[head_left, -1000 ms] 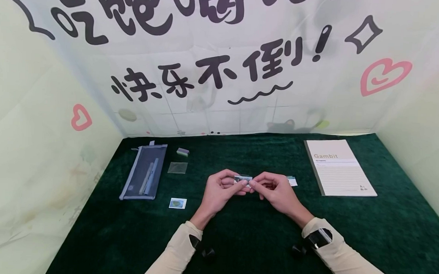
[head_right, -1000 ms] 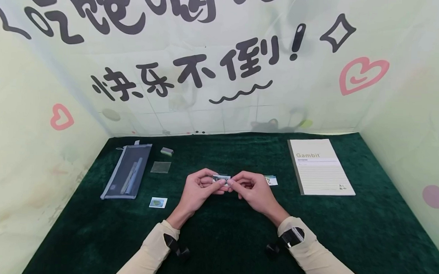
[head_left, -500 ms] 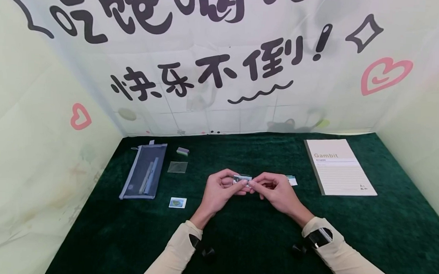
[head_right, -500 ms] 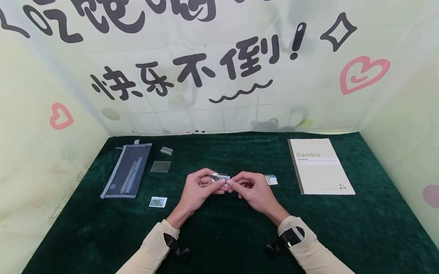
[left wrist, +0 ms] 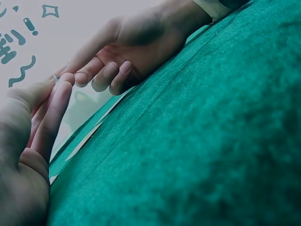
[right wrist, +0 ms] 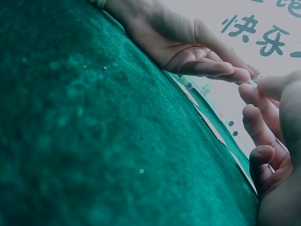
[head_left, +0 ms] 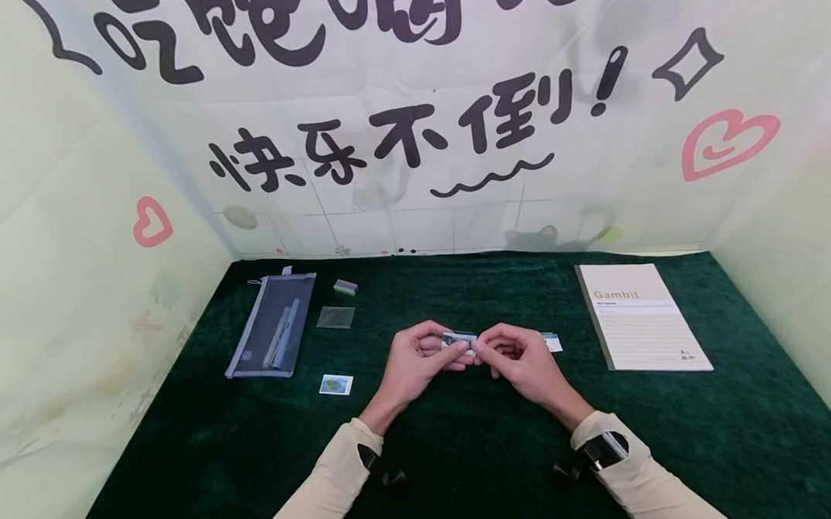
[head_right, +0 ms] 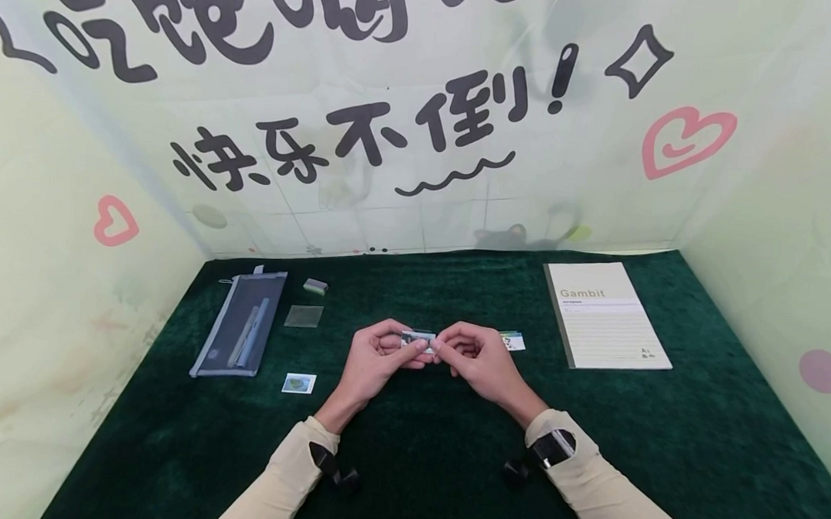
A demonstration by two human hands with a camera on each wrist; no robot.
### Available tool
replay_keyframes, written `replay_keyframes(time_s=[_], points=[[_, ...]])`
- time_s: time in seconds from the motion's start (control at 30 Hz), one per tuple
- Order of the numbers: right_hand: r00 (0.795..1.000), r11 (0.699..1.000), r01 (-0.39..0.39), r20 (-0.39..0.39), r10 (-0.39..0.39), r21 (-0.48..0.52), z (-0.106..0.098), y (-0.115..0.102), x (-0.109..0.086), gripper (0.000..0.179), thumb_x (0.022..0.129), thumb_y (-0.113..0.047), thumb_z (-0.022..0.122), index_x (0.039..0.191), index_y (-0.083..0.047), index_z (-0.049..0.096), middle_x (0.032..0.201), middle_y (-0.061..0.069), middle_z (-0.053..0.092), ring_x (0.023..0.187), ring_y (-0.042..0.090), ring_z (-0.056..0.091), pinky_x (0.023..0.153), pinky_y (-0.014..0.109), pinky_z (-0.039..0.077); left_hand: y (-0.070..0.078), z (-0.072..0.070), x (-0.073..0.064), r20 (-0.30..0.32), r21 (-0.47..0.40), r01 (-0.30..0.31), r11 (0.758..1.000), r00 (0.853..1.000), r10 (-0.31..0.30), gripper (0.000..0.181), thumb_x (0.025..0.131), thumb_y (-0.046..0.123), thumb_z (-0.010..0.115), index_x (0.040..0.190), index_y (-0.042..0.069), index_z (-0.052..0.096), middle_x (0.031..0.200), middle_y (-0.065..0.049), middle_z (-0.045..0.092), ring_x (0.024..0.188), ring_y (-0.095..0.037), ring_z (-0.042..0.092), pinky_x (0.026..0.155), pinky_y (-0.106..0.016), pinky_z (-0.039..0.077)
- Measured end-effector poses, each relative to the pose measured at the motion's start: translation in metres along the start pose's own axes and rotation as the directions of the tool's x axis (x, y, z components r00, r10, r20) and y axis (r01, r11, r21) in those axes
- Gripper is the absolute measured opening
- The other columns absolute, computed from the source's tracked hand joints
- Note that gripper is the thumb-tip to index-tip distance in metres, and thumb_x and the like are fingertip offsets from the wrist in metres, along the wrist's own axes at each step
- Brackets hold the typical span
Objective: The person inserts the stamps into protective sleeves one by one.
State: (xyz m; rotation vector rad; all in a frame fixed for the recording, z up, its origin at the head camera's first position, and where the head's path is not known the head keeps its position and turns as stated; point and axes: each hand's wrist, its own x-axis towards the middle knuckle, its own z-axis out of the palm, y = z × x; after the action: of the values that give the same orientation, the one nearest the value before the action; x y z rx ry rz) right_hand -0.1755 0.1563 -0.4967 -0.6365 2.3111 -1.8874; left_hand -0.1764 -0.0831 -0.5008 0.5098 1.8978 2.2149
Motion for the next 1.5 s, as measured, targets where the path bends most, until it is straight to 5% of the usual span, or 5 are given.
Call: replay_keyframes(time_s=[0.7, 1.07, 1.5], points=[[1.000, 1.000, 0.009, -0.003, -0.009, -0.001, 0.0011, 0.0008, -0.0007, 0.011, 0.108, -0.023, 0.068, 0.115, -0.015, 0.072, 0.097, 0.008, 0.077, 0.068, 0.024, 0.068, 0.061, 0.031, 0.059, -0.0003, 0.0001, -0.0011, 0.015, -0.002, 0.004, 1.000, 1.000, -0.004, 0.025, 0.102, 0.020, 0.077, 0.121, 0.006, 0.069, 0.113, -0.017, 0.082, 0.100, -0.031, 0.083, 0.088, -0.042, 0.068], [0.999, 1.000, 0.005, -0.033, -0.006, -0.028, 0.0011, 0.0000, -0.0009, 0.010, 0.108, -0.022, 0.068, 0.114, -0.014, 0.071, 0.096, 0.016, 0.073, 0.067, 0.024, 0.066, 0.060, 0.030, 0.057, -0.0012, 0.0020, -0.0007, -0.002, 0.098, -0.019, 0.995, 1.000, 0.019, 0.029, 0.104, 0.027, 0.075, 0.123, 0.005, 0.069, 0.112, -0.014, 0.082, 0.099, -0.027, 0.083, 0.089, -0.041, 0.068], [0.998, 0.997, 0.016, -0.065, -0.021, -0.082, 0.0023, 0.0019, 0.0000, 0.009, 0.107, -0.024, 0.071, 0.114, -0.019, 0.074, 0.096, 0.008, 0.075, 0.067, 0.023, 0.066, 0.060, 0.029, 0.057, -0.0039, 0.0024, -0.0003, 0.017, 0.199, -0.056, 0.978, 0.998, 0.054, 0.021, 0.106, 0.027, 0.073, 0.119, 0.012, 0.074, 0.112, -0.010, 0.082, 0.098, -0.022, 0.082, 0.090, -0.037, 0.068]])
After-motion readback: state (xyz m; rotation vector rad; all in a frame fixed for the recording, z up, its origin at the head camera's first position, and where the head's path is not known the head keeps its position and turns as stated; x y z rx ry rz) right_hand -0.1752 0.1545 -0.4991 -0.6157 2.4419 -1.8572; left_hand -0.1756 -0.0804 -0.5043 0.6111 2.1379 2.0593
